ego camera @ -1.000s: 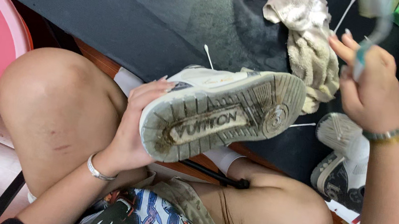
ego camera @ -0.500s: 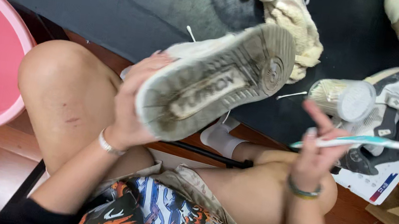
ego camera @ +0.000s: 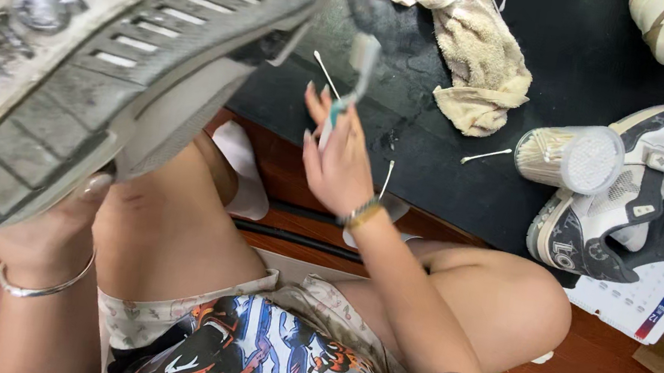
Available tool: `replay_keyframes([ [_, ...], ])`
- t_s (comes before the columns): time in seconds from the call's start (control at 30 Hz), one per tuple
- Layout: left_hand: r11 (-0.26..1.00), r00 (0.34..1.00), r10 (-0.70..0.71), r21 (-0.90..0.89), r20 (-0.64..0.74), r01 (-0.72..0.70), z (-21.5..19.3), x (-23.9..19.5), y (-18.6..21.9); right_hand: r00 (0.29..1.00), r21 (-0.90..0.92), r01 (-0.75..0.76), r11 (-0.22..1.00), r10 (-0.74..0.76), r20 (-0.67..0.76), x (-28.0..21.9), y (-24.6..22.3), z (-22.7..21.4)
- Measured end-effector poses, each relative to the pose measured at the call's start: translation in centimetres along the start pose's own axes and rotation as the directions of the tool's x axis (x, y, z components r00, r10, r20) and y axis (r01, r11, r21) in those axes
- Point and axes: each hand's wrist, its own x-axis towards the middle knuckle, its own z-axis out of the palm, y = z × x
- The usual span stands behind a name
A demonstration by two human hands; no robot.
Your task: The person scrubs a white and grey sneaker using a toothbrush and wipes it with a cloth. They clean the upper mesh, the side panels, and the sole, turning the shoe over to reach different areas.
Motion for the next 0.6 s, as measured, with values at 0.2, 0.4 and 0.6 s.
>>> replay_keyframes([
  [0.2,1.0,0.999,-0.012,-0.024,-0.03,0.011,-0.2,-0.5,1.0,0.994,-0.452,-0.104,0.886,0.077,-0.077,4.4,6.2,-3.3],
  [0.4,0.985,0.995,-0.096,-0.142,0.033,0.1,0.4,-1.0,0.5,0.936,-0.175,-0.294,0.94,0.246,-0.251,1.4,5.6,-9.3],
  [0.6,0.968,0.978,-0.183,-0.157,0.101,0.197,1.2,-1.7,-0.2,0.893,-0.224,-0.414,0.882,0.347,-0.285,-6.8,-0.2,-6.1],
])
